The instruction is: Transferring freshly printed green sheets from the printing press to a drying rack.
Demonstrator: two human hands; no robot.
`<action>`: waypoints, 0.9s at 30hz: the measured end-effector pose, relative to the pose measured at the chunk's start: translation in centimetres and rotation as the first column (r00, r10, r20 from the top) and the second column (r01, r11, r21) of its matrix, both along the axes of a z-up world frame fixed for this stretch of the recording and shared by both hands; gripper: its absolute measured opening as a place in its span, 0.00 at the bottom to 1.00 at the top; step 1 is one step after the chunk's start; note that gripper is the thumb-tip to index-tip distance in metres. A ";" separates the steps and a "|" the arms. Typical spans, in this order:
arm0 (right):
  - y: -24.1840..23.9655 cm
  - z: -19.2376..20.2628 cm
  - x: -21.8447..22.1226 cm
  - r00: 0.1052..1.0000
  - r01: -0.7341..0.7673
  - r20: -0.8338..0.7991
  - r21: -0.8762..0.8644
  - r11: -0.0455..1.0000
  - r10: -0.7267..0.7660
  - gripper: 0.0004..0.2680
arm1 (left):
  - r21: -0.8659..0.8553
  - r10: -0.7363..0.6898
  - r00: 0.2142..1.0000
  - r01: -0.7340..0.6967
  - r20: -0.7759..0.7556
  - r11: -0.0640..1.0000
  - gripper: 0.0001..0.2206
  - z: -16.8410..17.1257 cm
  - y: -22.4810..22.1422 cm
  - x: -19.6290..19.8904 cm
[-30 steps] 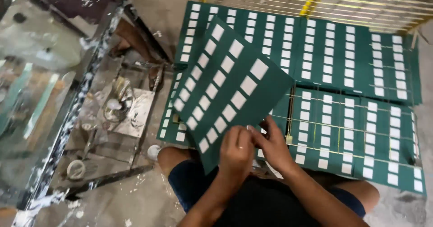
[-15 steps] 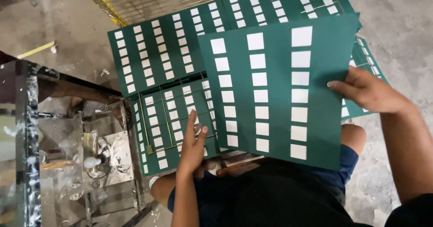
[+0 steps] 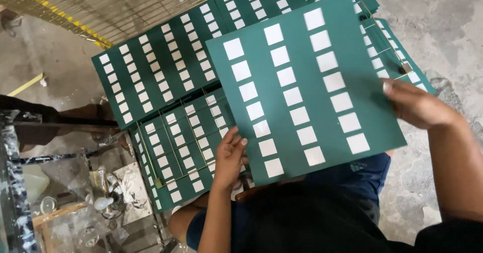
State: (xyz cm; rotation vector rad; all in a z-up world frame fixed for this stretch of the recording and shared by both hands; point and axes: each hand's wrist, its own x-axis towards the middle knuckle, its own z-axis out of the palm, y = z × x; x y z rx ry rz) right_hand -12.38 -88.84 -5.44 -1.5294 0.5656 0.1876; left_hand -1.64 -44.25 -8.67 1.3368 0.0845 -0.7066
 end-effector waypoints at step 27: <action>-37.6 -25.3 16.7 0.951 0.306 0.194 -0.491 0.816 -0.240 0.08 | 0.224 0.125 0.951 -0.061 -0.282 0.973 0.27 -15.7 0.1 -5.8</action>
